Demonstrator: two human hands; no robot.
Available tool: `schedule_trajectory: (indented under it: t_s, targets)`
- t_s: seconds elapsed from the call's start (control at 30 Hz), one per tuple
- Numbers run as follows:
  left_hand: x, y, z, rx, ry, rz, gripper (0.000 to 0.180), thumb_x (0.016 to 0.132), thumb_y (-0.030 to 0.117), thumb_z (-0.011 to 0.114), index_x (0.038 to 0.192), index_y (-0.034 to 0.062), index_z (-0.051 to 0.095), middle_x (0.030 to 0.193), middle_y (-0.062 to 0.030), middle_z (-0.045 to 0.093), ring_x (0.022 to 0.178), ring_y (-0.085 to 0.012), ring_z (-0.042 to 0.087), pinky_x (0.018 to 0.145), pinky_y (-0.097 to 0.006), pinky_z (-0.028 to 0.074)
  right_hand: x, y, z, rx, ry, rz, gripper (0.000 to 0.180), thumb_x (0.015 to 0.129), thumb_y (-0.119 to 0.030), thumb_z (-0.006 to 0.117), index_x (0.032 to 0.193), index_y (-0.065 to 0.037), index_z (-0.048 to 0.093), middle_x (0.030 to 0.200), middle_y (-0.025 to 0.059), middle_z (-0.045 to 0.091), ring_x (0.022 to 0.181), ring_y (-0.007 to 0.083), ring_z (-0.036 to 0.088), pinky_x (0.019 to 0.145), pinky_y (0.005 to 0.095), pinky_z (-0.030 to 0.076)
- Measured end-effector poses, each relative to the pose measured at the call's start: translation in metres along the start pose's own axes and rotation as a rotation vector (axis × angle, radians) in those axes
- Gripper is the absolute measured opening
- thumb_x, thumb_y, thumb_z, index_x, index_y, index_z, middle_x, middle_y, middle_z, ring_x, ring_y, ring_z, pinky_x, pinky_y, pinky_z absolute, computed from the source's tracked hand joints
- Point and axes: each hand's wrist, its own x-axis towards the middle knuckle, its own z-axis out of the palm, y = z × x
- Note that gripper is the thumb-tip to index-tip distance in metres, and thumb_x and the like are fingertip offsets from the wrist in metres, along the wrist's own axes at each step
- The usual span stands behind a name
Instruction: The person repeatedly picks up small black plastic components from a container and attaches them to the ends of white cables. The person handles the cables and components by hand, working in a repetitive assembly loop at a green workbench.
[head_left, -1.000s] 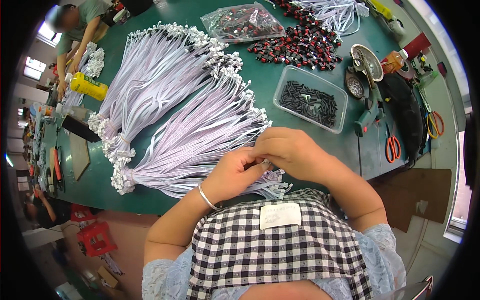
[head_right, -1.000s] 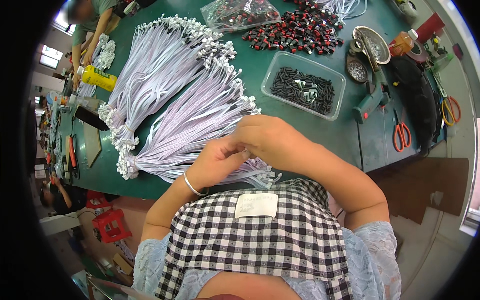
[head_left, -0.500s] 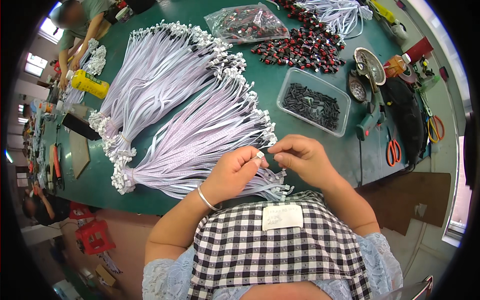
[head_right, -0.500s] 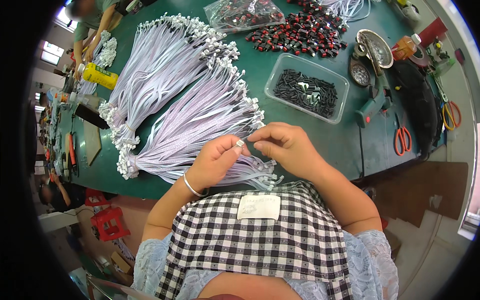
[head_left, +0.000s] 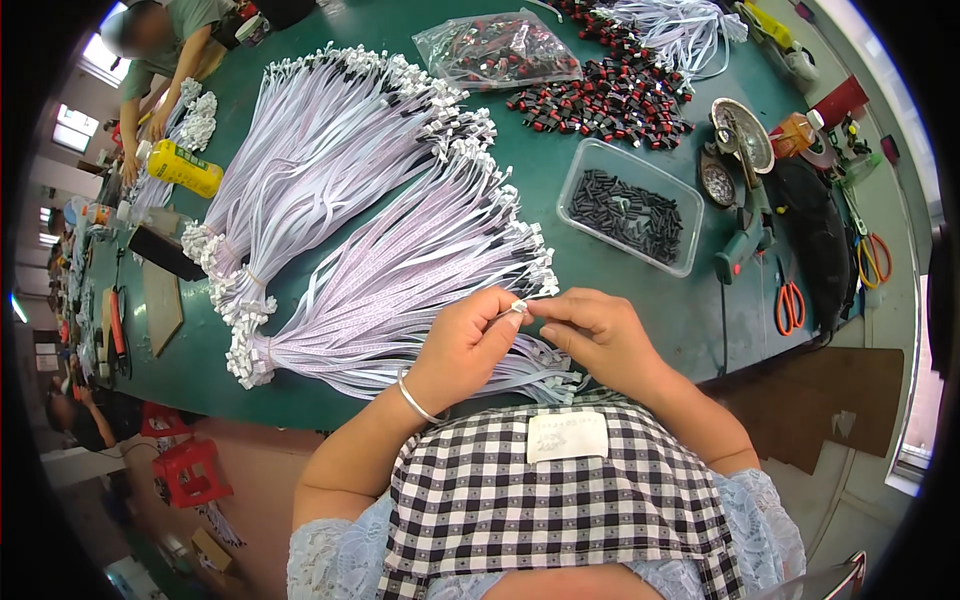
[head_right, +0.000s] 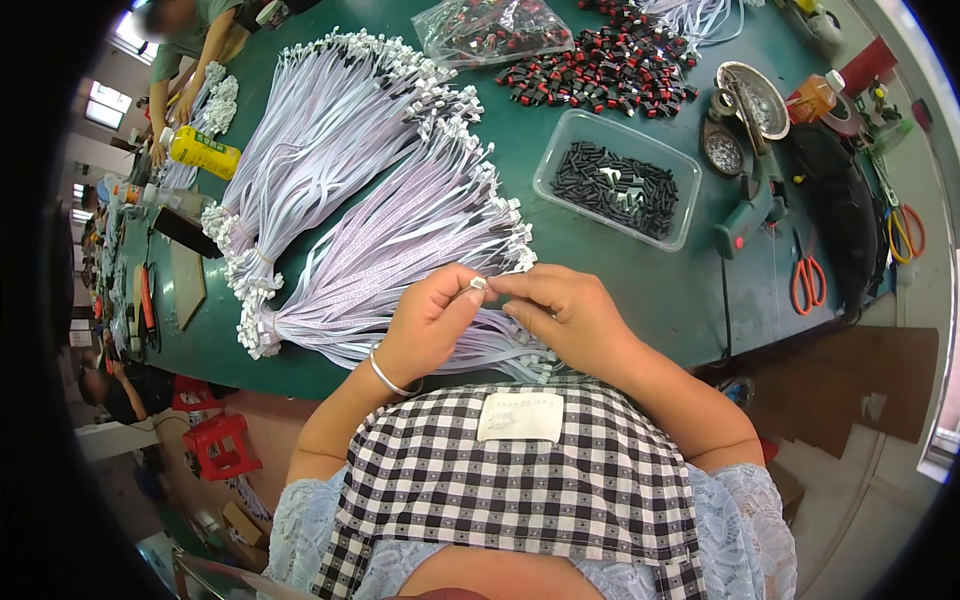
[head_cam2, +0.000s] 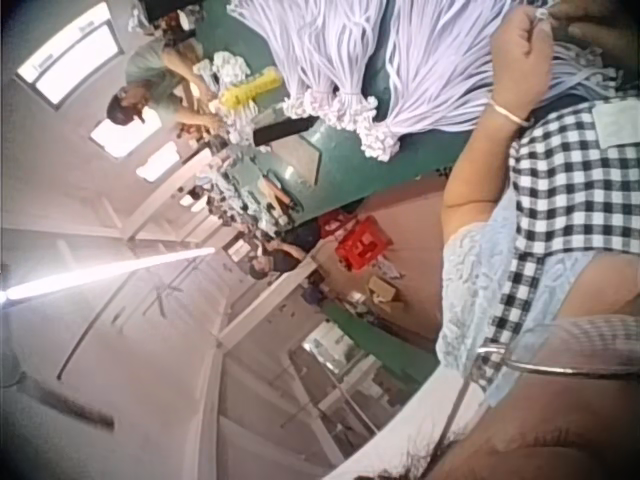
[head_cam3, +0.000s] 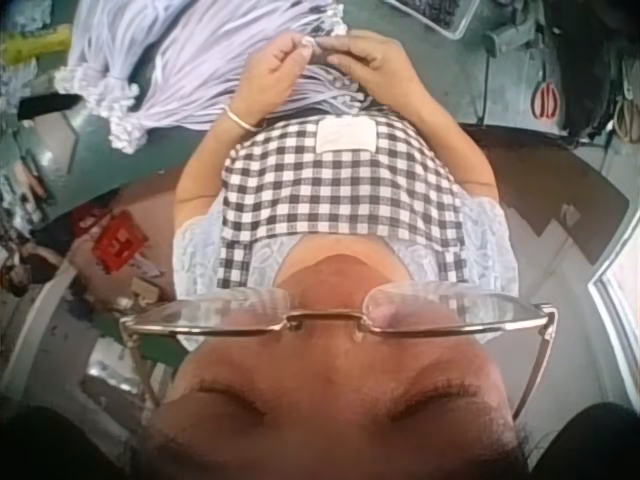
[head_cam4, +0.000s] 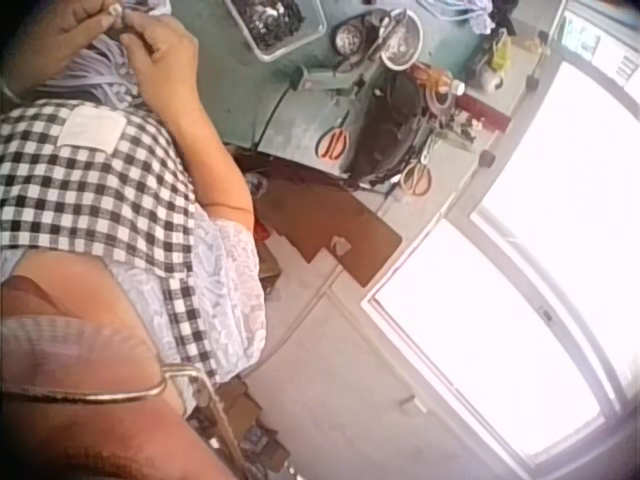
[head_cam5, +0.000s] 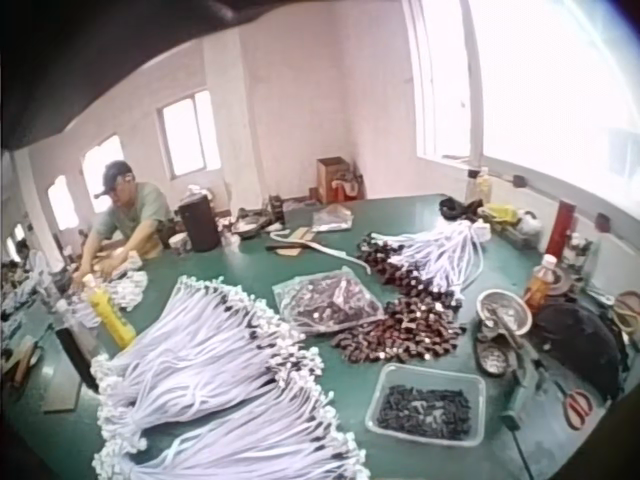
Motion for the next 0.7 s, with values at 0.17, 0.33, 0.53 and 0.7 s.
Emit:
schedule_trajectory:
  t_s: [0.17, 0.33, 0.53, 0.7]
  targets:
    - [0.001, -0.002, 0.001, 0.075, 0.029, 0.036, 0.014, 0.093, 0.010, 0.051, 0.095, -0.0011, 0.060, 0.083, -0.0037, 0.060, 0.074, -0.0078, 0.052, 0.068, -0.024, 0.044, -0.001, -0.005, -0.002, 0.011, -0.005, 0.007, 0.027, 0.083, -0.005, 0.064, 0.109, -0.008, 0.067, 0.092, 0.0082, 0.067, 0.083, 0.0202, 0.063, 0.071, 0.0299, 0.050]
    - [0.005, -0.008, 0.004, 0.125, 0.078, 0.111, 0.015, 0.092, 0.012, 0.054, 0.096, -0.0001, 0.062, 0.075, -0.0046, 0.061, 0.065, -0.0080, 0.054, 0.060, -0.024, 0.044, -0.003, -0.006, -0.004, 0.259, 0.039, 0.085, 0.021, 0.084, -0.002, 0.063, 0.105, -0.003, 0.066, 0.090, 0.0068, 0.065, 0.081, 0.0141, 0.063, 0.070, 0.0255, 0.050]
    - [0.001, 0.005, 0.001, -0.179, -0.047, -0.194, 0.020, 0.097, 0.018, 0.052, 0.106, 0.0020, 0.060, 0.080, -0.0033, 0.063, 0.064, -0.0049, 0.054, 0.060, -0.017, 0.046, -0.001, 0.011, 0.003, 0.482, 0.150, 0.201, 0.013, 0.087, -0.002, 0.062, 0.099, 0.002, 0.063, 0.088, 0.0051, 0.063, 0.074, 0.0101, 0.062, 0.066, 0.0226, 0.050]
    - [0.002, 0.003, 0.001, -0.240, -0.057, -0.219, 0.019, 0.096, 0.017, 0.053, 0.107, 0.0024, 0.058, 0.083, -0.0049, 0.065, 0.064, -0.0046, 0.054, 0.061, -0.018, 0.046, 0.002, 0.012, 0.005, 0.493, 0.139, 0.248, 0.011, 0.086, -0.004, 0.065, 0.096, 0.001, 0.064, 0.085, 0.0037, 0.063, 0.072, 0.0083, 0.060, 0.063, 0.0217, 0.048]
